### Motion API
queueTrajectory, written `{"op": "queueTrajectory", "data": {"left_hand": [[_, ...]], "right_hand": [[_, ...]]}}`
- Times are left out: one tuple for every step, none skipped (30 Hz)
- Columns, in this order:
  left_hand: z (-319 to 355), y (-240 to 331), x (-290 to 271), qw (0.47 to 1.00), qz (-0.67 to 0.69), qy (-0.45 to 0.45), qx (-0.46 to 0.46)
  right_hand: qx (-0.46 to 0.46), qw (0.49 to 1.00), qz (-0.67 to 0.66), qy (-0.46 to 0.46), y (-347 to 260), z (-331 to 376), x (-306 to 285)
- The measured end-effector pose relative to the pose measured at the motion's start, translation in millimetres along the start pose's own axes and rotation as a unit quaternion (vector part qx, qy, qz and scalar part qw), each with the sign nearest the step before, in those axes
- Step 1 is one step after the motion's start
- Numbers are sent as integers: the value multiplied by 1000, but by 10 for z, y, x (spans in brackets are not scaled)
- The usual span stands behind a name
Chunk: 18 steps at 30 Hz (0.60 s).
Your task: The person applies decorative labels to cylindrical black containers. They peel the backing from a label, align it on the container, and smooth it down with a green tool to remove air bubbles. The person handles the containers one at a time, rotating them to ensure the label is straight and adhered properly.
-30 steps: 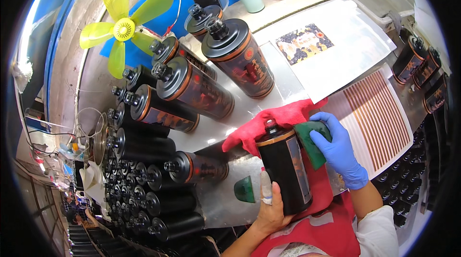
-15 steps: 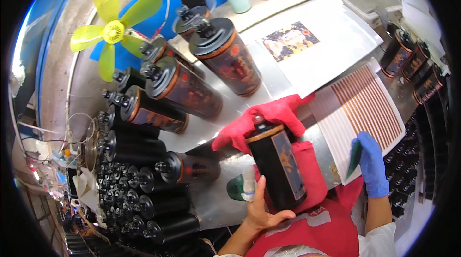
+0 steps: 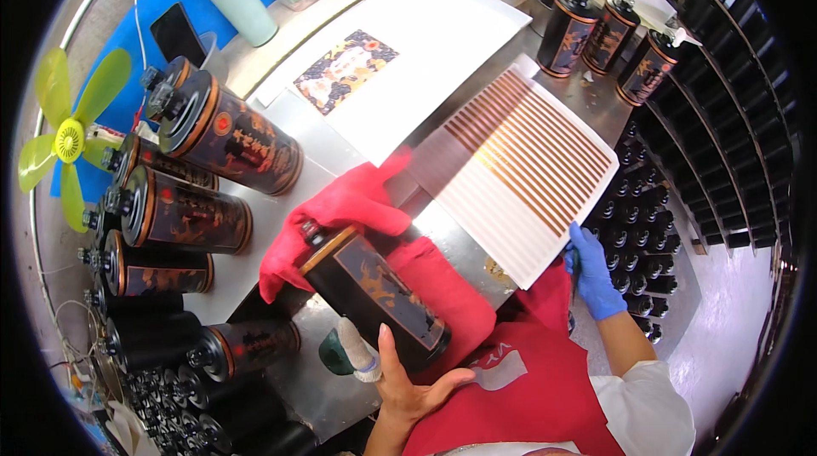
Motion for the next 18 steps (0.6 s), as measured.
{"op": "queueTrajectory", "data": {"left_hand": [[-11,20,29,1000,-20,-8,-12],[-22,39,52,999,-42,-18,-23],[22,-31,141,999,-38,-11,-33],[21,-47,158,999,-31,-3,-29],[25,-56,182,999,-22,4,-26],[-30,-38,197,1000,-7,13,-12],[-18,-41,183,1000,1,17,-10],[-7,-50,170,1000,10,22,-7],[8,-55,164,999,21,25,-3],[-21,-39,145,999,38,27,1],[-24,-58,132,998,48,28,4],[-19,-95,144,998,53,25,7],[-1,-123,152,998,54,24,11],[14,-147,155,998,52,19,10],[44,-149,125,999,40,26,6],[60,-163,126,999,30,29,4],[82,-176,119,999,22,35,1],[147,-204,117,998,38,37,-30]], "right_hand": [[4,1000,15,0,3,-18,21],[-30,999,8,7,-83,35,184],[-32,999,19,7,-83,32,151],[-33,999,27,5,-68,22,142],[-35,999,36,3,-51,6,120],[-50,997,55,-11,-3,-16,18],[-35,996,78,-27,-8,7,-25],[-23,994,101,-42,-50,62,-61],[-11,990,125,-58,-93,125,-77],[-1,991,128,-46,-111,176,-52],[15,989,141,-48,-102,220,-131],[-16,988,146,-40,-117,282,-138],[-48,987,149,-33,-165,346,-127],[-76,984,160,-30,-228,406,-107],[-103,979,171,-33,-319,469,-61],[-109,976,184,-50,-413,519,-16],[-117,970,201,-66,-550,569,35],[-128,964,211,-98,-686,640,153]]}}
Point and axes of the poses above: each hand's wrist, its own z-axis away from the middle knuckle, its own x-axis out of the palm, y = z × x, the point moved 2 cm from there along -z, towards the middle knuckle, and after that the axes turned 6 degrees about -y, right-handed, at the moved point
